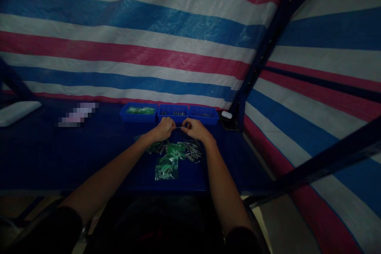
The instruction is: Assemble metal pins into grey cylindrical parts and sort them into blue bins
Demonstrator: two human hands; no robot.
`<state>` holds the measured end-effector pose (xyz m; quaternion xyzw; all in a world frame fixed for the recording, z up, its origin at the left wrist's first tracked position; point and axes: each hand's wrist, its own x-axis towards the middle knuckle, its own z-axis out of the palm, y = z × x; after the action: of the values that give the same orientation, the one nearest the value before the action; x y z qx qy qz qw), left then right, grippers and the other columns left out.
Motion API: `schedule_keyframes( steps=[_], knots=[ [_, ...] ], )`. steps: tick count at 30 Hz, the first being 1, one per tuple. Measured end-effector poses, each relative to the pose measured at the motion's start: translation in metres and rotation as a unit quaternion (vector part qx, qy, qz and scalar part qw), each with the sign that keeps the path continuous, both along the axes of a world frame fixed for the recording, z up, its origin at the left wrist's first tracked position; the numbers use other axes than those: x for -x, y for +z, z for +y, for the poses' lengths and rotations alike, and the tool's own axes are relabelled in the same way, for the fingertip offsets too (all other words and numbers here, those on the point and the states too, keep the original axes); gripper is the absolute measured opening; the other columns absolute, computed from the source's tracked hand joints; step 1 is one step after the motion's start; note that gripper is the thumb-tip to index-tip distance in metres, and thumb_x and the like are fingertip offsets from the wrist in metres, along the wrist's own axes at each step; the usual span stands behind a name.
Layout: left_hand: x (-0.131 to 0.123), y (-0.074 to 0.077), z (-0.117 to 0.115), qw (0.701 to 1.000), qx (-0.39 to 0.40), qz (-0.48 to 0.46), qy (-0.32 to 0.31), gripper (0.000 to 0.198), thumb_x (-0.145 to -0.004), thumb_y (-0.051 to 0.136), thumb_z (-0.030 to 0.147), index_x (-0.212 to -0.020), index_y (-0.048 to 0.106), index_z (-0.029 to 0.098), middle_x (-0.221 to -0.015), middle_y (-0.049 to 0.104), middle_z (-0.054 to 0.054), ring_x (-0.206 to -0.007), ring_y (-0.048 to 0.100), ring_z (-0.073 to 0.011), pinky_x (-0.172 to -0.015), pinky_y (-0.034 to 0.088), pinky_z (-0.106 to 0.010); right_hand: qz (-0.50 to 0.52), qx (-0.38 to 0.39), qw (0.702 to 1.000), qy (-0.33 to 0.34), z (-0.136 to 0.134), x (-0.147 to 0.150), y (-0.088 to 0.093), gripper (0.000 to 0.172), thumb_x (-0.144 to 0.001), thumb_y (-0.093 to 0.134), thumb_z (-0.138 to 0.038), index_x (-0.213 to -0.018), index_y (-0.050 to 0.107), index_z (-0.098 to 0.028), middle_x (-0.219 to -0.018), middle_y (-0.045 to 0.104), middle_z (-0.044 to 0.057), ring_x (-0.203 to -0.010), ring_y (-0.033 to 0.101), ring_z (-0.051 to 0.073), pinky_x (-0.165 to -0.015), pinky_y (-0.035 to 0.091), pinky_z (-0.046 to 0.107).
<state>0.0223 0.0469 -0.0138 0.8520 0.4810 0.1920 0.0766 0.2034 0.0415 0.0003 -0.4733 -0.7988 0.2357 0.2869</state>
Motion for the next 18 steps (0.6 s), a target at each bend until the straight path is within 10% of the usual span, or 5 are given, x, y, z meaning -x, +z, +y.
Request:
schedule_keyframes(
  steps=[18],
  knots=[
    [0.001, 0.029, -0.013, 0.977, -0.156, -0.143, -0.009, 0.02, -0.087, 0.04, 0.027, -0.078, 0.057, 0.018, -0.076, 0.062, -0.004, -0.078, 0.052, -0.0193, -0.075, 0.039, -0.032, 0.064, -0.15, 0.984, -0.066, -0.015, 0.016, 0.021, 0.024, -0.08, 0.047, -0.039, -0.081, 0.059, -0.018, -0.055, 0.05, -0.004, -0.052, 0.046, 0.011, -0.052, 0.033, 0.022]
  ],
)
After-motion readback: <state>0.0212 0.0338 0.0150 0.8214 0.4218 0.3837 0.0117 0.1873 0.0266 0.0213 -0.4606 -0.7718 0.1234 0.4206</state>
